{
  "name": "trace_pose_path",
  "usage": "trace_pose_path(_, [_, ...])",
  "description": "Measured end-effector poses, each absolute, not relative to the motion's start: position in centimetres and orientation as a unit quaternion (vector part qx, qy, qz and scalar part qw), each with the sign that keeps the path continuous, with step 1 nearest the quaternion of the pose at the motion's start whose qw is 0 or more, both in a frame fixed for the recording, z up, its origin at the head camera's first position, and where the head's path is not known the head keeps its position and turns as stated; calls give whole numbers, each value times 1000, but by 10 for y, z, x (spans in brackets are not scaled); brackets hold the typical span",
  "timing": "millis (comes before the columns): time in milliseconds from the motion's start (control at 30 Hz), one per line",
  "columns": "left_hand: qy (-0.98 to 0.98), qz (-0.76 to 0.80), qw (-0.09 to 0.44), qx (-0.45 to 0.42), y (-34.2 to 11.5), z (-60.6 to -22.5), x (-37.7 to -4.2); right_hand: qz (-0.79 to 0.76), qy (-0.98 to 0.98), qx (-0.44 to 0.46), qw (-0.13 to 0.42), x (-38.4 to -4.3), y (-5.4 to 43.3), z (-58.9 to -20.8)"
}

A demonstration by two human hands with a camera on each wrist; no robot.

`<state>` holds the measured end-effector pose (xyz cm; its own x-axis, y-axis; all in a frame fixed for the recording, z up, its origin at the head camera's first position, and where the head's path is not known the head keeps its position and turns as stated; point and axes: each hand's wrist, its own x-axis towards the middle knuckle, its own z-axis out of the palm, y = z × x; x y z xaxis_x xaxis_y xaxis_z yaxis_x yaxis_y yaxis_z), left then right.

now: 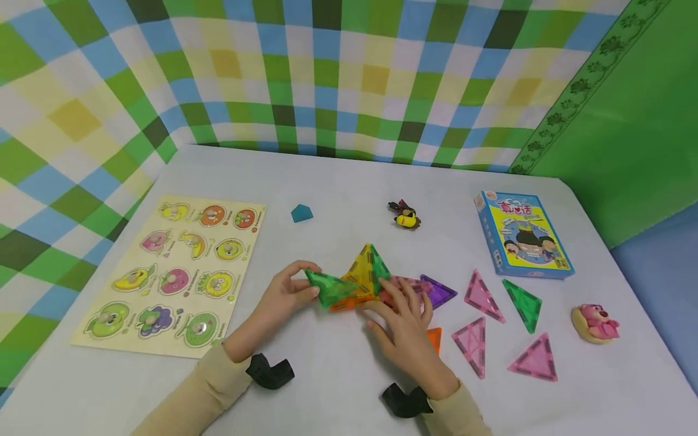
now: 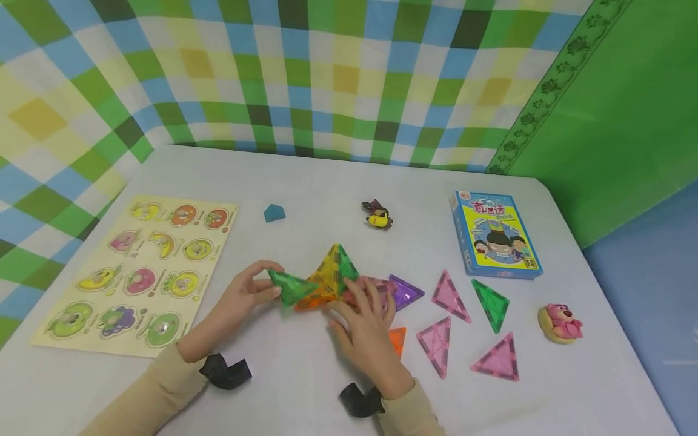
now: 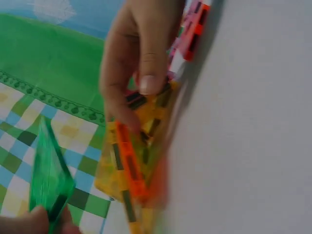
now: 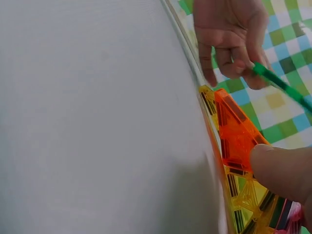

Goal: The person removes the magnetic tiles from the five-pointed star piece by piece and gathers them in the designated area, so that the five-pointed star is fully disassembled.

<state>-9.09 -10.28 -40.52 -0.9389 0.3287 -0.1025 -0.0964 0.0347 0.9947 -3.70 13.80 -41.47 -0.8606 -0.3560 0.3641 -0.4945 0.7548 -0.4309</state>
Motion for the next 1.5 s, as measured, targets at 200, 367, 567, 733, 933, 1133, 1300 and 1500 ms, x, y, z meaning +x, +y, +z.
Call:
trace_pose_path(200, [760, 646, 75, 18, -92, -390, -128, 260, -931, 224, 123, -37, 140, -414])
trace_pose_path(367, [816, 574, 58, 48, -79, -398, -157, 253, -933, 226, 123, -35, 142, -416])
trace_pose_path(567, [895, 435, 32, 90, -75, -402, -163, 281, -924, 210, 151, -34, 141, -417])
trace_pose_path(733, [941, 321, 13, 109, -88, -390, -157, 325, -906, 196, 188, -36, 140, -419])
trace_pose_path(933, [925, 284, 110, 229, -103, -389, -134, 360, -884, 175, 243, -41, 145, -418])
trace_pose_path(1133, [917, 269, 133, 264, -96, -397, -114, 359, -882, 201, 230, -44, 148, -420])
trace_pose_path(1300, [897, 337, 139, 250, -95, -401, -109, 349, -897, 186, 197, -41, 146, -421])
trace_pose_path(1500, [828, 488, 169, 218, -95, -411, -105, 341, -899, 184, 203, -40, 146, -421])
